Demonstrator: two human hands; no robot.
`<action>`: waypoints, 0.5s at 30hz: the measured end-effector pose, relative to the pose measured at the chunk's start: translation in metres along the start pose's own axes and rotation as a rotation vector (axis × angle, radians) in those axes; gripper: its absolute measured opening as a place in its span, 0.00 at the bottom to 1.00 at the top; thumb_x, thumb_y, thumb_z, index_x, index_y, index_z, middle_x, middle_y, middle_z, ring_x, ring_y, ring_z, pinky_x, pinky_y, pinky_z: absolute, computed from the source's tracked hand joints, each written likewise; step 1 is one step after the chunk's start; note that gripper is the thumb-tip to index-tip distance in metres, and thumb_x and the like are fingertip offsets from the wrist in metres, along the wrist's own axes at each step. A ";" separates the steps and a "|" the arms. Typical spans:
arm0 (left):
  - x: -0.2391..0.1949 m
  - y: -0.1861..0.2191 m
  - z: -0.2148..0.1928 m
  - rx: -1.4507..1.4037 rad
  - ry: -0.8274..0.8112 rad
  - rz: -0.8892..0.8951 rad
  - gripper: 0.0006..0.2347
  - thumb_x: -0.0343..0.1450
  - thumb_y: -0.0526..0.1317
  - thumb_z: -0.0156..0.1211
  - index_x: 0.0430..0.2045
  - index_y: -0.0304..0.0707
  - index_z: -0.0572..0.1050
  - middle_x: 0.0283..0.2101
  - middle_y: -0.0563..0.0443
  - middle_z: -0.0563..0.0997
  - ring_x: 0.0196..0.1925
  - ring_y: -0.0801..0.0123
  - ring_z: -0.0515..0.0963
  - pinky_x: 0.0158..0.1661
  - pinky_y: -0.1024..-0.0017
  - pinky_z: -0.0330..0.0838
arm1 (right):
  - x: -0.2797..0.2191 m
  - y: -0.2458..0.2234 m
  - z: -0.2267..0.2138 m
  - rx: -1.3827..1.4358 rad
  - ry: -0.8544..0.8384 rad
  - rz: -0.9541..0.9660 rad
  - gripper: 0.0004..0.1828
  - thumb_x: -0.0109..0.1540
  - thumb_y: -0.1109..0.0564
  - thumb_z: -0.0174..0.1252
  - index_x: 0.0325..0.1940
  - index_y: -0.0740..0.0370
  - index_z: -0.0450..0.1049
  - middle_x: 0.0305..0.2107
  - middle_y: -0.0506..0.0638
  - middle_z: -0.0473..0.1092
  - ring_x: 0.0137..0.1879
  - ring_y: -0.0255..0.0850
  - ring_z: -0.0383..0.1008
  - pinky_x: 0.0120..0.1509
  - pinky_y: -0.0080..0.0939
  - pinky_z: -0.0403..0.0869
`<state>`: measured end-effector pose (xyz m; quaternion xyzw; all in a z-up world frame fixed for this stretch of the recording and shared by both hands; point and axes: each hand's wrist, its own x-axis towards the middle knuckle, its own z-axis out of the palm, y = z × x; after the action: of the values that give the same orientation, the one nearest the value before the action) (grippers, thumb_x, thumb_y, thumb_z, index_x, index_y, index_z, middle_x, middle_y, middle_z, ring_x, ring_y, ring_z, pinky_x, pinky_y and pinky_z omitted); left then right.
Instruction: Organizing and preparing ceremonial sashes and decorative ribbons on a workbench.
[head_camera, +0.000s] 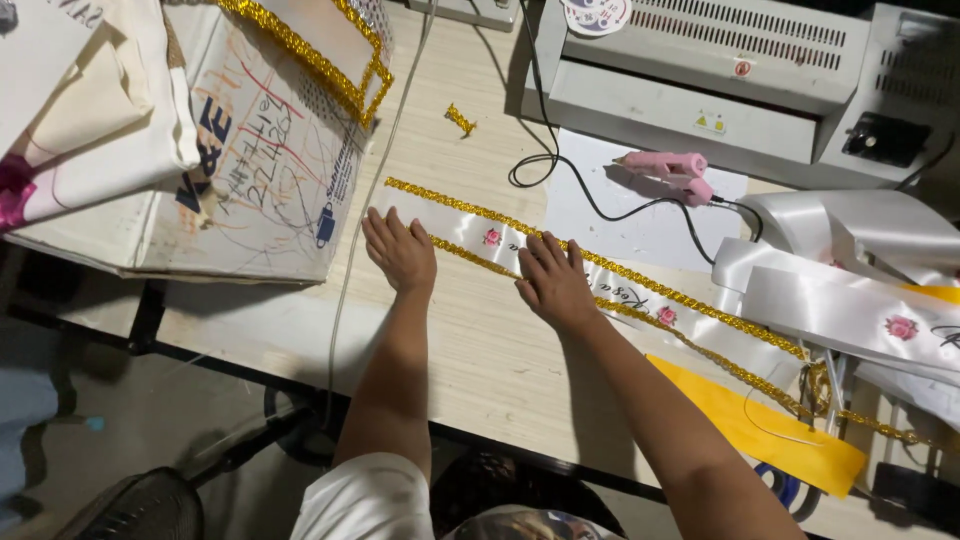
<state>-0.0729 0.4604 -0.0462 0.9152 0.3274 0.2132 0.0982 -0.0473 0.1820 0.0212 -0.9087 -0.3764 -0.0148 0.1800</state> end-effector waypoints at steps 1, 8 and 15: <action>-0.002 -0.002 0.001 0.009 0.003 -0.007 0.22 0.76 0.45 0.57 0.62 0.33 0.67 0.73 0.33 0.59 0.77 0.43 0.53 0.69 0.47 0.50 | -0.003 0.002 0.001 -0.005 -0.001 0.002 0.30 0.65 0.43 0.55 0.67 0.60 0.67 0.69 0.56 0.60 0.78 0.54 0.53 0.77 0.71 0.51; -0.002 -0.004 0.006 -0.001 0.059 -0.030 0.26 0.74 0.47 0.60 0.64 0.30 0.64 0.73 0.35 0.59 0.75 0.46 0.56 0.68 0.49 0.51 | -0.013 -0.005 -0.018 -0.026 -0.009 0.037 0.28 0.65 0.44 0.56 0.65 0.59 0.68 0.67 0.56 0.60 0.77 0.53 0.53 0.75 0.72 0.50; 0.005 -0.002 0.002 0.026 0.086 -0.057 0.27 0.72 0.48 0.64 0.63 0.34 0.64 0.63 0.43 0.68 0.66 0.51 0.64 0.65 0.52 0.57 | -0.017 -0.022 -0.028 -0.102 0.270 0.011 0.12 0.65 0.54 0.62 0.52 0.57 0.75 0.54 0.51 0.72 0.65 0.46 0.70 0.59 0.56 0.64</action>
<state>-0.0696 0.4648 -0.0467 0.8967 0.3602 0.2450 0.0782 -0.0716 0.1757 0.0517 -0.9084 -0.3424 -0.1550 0.1829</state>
